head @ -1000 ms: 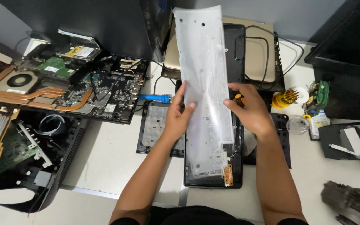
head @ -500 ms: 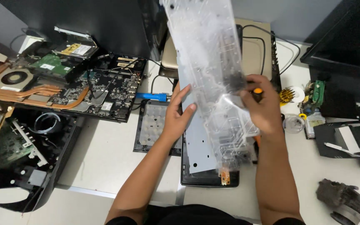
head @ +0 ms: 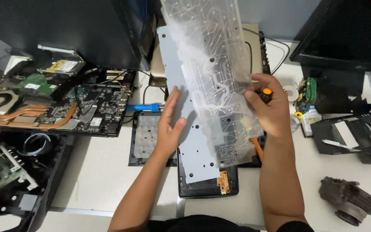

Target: Disassembling a keyboard assembly by removing screws, cleaning parts with a brush, and separating internal layers

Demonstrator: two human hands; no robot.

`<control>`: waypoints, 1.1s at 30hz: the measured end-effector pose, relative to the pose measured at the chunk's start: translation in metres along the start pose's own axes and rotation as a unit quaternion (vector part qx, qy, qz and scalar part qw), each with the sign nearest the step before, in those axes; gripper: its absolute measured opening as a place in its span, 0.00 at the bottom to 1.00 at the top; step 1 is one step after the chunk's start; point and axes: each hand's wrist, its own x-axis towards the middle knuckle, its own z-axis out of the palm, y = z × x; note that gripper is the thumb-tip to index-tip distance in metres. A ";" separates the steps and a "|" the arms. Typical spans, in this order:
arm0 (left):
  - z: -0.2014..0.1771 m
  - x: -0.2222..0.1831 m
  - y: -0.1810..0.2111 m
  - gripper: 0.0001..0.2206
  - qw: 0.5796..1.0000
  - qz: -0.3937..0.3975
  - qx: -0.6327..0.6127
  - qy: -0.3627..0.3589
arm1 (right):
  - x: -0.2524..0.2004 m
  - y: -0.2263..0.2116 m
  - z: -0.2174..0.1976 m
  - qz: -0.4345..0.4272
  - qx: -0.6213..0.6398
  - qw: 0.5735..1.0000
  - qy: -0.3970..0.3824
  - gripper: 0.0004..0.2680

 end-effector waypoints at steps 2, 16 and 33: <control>0.005 -0.004 -0.015 0.36 0.995 -0.024 -0.096 -0.005 | -0.002 -0.001 0.001 -0.004 0.003 1.000 -0.010 0.13; 0.032 0.018 0.040 0.25 0.874 -0.222 -0.424 0.085 | -0.009 -0.023 -0.021 -0.139 -0.214 0.960 -0.114 0.18; 0.022 0.024 0.033 0.18 0.817 -0.077 -0.507 0.264 | -0.069 -0.072 0.008 0.150 -0.327 0.874 -0.327 0.15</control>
